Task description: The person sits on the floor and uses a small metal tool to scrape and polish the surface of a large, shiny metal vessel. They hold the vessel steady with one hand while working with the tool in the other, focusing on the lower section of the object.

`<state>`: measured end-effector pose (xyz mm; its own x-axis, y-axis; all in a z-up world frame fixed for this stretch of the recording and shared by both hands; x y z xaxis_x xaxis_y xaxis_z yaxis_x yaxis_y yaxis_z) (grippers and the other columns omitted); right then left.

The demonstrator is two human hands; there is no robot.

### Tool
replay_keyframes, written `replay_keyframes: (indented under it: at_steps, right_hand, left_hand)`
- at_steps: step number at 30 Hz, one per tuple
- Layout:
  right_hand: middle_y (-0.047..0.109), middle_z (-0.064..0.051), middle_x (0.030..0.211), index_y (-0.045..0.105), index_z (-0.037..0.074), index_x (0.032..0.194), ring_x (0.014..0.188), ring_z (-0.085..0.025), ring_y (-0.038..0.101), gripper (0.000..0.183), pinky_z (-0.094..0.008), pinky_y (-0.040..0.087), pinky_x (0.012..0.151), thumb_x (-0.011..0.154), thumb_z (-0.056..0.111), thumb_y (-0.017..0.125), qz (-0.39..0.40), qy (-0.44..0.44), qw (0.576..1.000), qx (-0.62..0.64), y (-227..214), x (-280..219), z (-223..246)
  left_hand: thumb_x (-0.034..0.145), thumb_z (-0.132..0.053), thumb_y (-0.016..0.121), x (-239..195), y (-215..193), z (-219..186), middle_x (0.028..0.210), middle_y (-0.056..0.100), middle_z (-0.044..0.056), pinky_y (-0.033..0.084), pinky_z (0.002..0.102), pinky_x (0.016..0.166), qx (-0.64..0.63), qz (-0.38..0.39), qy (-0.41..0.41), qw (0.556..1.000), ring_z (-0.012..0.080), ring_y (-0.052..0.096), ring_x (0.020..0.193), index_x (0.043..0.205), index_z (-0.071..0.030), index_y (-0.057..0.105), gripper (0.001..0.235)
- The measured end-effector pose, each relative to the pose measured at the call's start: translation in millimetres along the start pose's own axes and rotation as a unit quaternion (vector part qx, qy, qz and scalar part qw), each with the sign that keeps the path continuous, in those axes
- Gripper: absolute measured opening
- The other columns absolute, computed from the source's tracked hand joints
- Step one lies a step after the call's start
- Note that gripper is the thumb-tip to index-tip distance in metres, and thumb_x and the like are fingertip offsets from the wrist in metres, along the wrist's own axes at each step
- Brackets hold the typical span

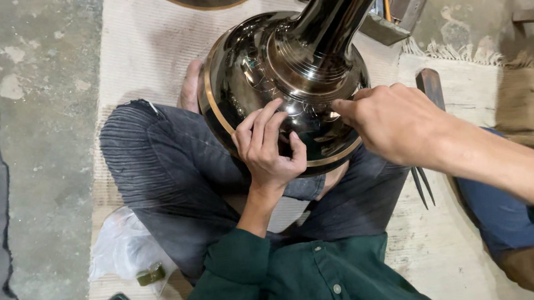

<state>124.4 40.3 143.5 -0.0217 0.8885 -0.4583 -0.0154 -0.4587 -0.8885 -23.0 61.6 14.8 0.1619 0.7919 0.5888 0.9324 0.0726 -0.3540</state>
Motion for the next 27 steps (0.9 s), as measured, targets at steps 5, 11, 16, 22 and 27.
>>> replay_keyframes:
  at_steps: [5, 11, 16, 22, 27]
  right_hand:
    - [0.073, -0.024, 0.088, 0.066, 0.005, 0.126, 0.079, -0.041, 0.072, 0.036, -0.05, 0.058, 0.07, 0.094, 0.012, 0.052, 0.044, 0.035, 0.998, 0.0, -4.2, 5.6, 9.6]
    - [0.073, -0.024, 0.09, 0.065, 0.006, 0.123, 0.084, -0.041, 0.073, 0.034, -0.05, 0.058, 0.074, 0.094, 0.01, 0.049, 0.106, 0.072, 0.991, -0.037, -4.2, 14.8, 18.3]
    - [0.072, -0.024, 0.095, 0.066, 0.004, 0.12, 0.086, -0.041, 0.073, 0.034, -0.05, 0.059, 0.076, 0.09, 0.006, 0.051, 0.088, 0.062, 0.994, -0.024, -2.5, 15.5, 21.9]
    - [0.074, -0.023, 0.094, 0.065, 0.007, 0.125, 0.087, -0.038, 0.075, 0.038, -0.047, 0.06, 0.077, 0.09, 0.005, 0.051, 0.121, 0.075, 0.99, -0.026, 5.0, 16.8, 16.4]
    - [0.071, -0.022, 0.102, 0.068, 0.009, 0.123, 0.081, -0.04, 0.073, 0.031, -0.049, 0.06, 0.07, 0.1, 0.013, 0.048, 0.074, 0.005, 0.995, -0.07, 13.2, 7.4, 6.8]
  left_hand:
    - [0.075, -0.017, 0.07, 1.8, -3.3, 0.2, 0.131, 0.068, 0.005, 0.043, 0.04, 0.105, -0.015, -0.002, -0.007, 1.0, 0.0278, 0.058, 0.118, 0.107, -0.006, 0.07, 0.034]
    - [0.076, -0.017, 0.07, 0.2, -2.1, 1.0, 0.131, 0.068, 0.005, 0.041, 0.04, 0.104, -0.006, 0.004, -0.006, 1.0, 0.0263, 0.058, 0.119, 0.107, -0.006, 0.07, 0.034]
    - [0.077, -0.018, 0.069, -4.0, 3.7, 4.0, 0.131, 0.069, 0.005, 0.042, 0.039, 0.103, 0.001, 0.002, -0.001, 1.0, 0.026, 0.057, 0.118, 0.107, -0.005, 0.071, 0.033]
    - [0.079, -0.019, 0.068, -7.2, 6.7, 5.4, 0.131, 0.069, 0.006, 0.042, 0.039, 0.104, 0.009, 0.001, 0.002, 1.0, 0.0272, 0.057, 0.117, 0.106, -0.005, 0.072, 0.032]
    - [0.077, -0.02, 0.068, -6.1, 7.3, 4.6, 0.13, 0.069, 0.006, 0.042, 0.04, 0.105, 0.013, 0.004, 0.001, 1.0, 0.028, 0.057, 0.117, 0.107, -0.004, 0.071, 0.033]
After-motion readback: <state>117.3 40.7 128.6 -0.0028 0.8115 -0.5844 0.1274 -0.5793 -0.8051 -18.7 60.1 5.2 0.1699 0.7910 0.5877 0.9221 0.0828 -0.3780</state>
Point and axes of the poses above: each hand's wrist, its own x-axis towards the middle knuckle, its own y-axis out of the palm, z = x × y, the point moved 5 cm from there along x, towards the middle knuckle
